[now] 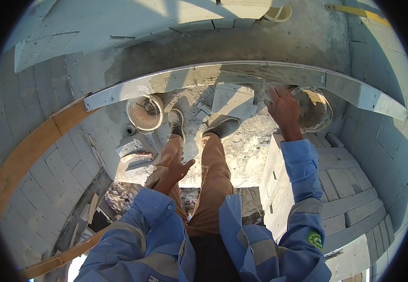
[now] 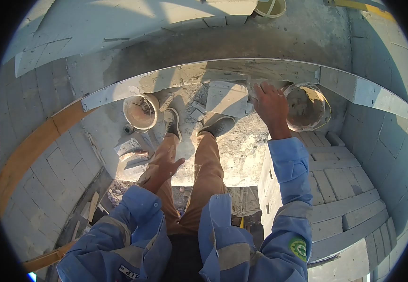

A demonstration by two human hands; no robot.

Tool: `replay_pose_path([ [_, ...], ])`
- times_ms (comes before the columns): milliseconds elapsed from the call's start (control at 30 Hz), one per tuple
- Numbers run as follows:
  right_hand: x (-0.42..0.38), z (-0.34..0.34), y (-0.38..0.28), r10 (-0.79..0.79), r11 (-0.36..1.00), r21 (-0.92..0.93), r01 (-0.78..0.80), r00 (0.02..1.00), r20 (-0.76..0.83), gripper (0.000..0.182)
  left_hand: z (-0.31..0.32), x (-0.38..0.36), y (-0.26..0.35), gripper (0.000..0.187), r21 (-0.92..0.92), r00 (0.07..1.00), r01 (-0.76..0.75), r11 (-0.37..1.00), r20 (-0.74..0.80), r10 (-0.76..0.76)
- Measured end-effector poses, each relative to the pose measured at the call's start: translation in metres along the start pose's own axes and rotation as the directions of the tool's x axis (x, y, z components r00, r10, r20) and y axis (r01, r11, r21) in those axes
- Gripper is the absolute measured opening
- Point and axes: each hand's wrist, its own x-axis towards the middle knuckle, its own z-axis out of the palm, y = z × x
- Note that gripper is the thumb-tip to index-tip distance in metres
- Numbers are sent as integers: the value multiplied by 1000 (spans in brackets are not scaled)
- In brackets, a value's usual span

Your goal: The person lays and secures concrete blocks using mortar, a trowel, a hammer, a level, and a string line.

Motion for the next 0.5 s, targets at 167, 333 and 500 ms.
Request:
replay_pose_path([
  [167,16,8,-75,-51,996,67,52,998,-22,41,-26,3,-13,96,79,999,10,997,50,-14],
  [333,20,18,-126,71,993,95,-69,997,-14,39,-68,13,-46,89,140,995,-78,987,74,69],
  [500,-17,14,-169,550,762,468,-447,828,-105,31,-132,28,-93,81,-140,986,15,990,169,9],
])
